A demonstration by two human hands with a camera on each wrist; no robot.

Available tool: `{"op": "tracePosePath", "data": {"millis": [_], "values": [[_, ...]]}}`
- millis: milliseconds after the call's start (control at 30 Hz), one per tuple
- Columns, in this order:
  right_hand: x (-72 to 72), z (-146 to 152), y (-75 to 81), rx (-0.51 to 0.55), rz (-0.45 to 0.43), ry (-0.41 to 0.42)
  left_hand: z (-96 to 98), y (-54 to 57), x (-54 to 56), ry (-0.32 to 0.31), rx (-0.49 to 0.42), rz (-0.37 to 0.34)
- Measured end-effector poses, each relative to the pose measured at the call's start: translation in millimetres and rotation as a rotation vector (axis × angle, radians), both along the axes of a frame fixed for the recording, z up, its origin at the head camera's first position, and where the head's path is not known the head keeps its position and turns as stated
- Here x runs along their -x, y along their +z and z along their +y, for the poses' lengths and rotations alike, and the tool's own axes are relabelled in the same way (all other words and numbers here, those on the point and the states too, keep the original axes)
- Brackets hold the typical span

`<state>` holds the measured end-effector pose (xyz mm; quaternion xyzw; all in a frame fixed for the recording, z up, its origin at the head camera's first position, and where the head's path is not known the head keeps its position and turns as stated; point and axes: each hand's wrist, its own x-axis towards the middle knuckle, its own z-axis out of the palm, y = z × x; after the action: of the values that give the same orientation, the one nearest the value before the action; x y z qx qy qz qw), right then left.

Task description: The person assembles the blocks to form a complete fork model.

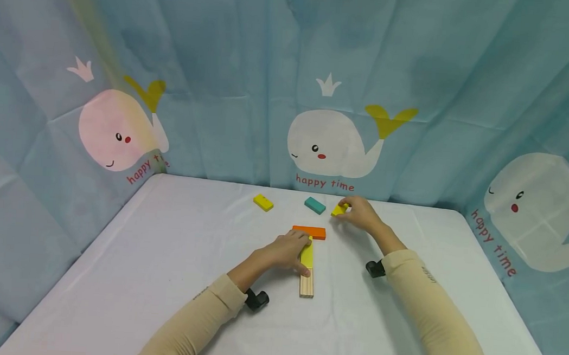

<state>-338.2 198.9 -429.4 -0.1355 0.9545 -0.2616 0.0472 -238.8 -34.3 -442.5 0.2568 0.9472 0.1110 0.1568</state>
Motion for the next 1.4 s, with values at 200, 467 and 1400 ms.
{"op": "tracePosePath", "data": {"millis": [200,467,1400], "values": [[-0.4,-9,-2.4,-0.011,0.002,0.027,0.6,-2.7,1.5,0.014,-0.005,-0.012],[-0.2,-19,-4.5,-0.009,-0.008,0.031,0.2,-2.5,1.9,0.004,0.003,0.002],[-0.8,-32,-18.8,-0.002,-0.074,0.022,0.0,-4.7,3.2,0.017,-0.013,-0.015]]}}
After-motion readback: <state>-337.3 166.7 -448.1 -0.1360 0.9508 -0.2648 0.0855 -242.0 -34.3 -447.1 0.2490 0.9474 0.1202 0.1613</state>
